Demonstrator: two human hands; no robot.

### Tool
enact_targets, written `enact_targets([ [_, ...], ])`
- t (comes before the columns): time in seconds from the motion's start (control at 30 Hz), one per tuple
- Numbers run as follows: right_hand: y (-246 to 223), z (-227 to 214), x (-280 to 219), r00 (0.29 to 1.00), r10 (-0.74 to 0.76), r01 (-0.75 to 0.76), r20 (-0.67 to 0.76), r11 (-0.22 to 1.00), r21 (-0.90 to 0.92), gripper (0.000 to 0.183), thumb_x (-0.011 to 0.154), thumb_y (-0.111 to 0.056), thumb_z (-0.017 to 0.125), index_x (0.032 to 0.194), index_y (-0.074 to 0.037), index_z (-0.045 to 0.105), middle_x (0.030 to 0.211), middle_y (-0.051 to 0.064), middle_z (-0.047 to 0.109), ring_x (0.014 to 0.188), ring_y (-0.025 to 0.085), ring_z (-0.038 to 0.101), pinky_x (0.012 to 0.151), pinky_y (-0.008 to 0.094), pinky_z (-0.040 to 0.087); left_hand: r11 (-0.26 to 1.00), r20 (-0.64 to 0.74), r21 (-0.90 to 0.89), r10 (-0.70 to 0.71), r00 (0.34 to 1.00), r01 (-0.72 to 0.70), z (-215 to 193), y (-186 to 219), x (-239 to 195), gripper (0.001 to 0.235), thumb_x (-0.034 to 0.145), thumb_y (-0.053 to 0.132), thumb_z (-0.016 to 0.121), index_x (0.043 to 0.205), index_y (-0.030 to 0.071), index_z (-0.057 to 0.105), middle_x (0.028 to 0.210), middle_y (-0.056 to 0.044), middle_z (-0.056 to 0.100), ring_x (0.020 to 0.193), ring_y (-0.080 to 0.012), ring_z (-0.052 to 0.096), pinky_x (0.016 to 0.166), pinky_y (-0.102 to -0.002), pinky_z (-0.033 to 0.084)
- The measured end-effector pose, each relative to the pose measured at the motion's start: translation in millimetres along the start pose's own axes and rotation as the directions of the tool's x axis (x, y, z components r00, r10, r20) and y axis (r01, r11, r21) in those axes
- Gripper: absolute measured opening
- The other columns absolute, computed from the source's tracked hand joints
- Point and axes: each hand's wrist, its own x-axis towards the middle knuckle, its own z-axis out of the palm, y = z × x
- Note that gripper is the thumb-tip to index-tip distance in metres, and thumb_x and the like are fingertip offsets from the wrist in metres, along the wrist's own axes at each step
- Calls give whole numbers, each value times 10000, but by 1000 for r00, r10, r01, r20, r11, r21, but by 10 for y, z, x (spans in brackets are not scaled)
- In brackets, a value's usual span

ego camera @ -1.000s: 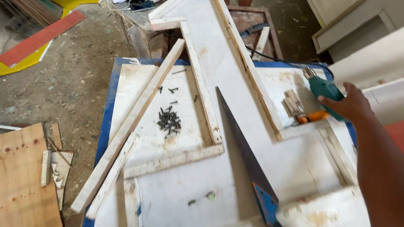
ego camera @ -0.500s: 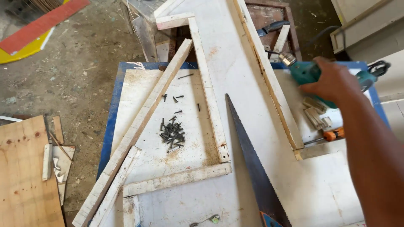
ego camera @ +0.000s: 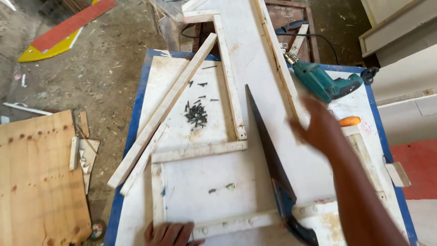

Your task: The person is using a hand saw to cut a thin strip of wood on a workbench.

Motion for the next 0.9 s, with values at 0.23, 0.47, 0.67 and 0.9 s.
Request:
enact_targets([
  [0.23, -553, 392, -2473, 950, 270, -265, 157, 963, -48, 958, 714, -594, 754, 1563, -242, 485, 1344, 159, 551, 1252, 424, 585, 1018, 540, 531, 992, 188, -108, -46, 981, 67, -713, 333, 998, 419, 992, 590, 566, 1163, 221, 666, 972, 2, 559, 913, -243, 600, 892, -552, 476],
  [0.47, -317, 423, -2568, 977, 162, -158, 138, 987, -40, 771, 856, -376, 699, 1575, -212, 474, 1150, 227, 658, 1084, 488, 667, 859, 609, 582, 962, 209, -189, -157, 965, 197, -470, 613, 801, 401, 1112, 509, 458, 1119, 157, 649, 1016, -39, 564, 980, -226, 570, 1033, -582, 406],
  [0.67, -897, -12, -2952, 873, 465, -479, 144, 766, 429, 649, 892, -359, 682, 1511, -211, 554, 994, 178, 735, 940, 402, 710, 784, 572, 549, 978, 212, -152, -110, 971, 144, -683, 886, 879, 445, 1099, 525, 475, 1211, 118, 615, 1068, -49, 530, 1050, -255, 548, 972, -582, 437],
  [0.9, -1710, -270, -3883, 770, 523, -627, 366, 511, 588, 675, 925, -285, 632, 1572, -172, 476, 889, 197, 764, 705, 278, 681, 615, 416, 549, 967, 72, -207, -138, 988, 150, -719, 1139, 956, 390, 979, 549, 634, 1021, 162, 665, 927, -39, 540, 911, -286, 545, 825, -523, 417],
])
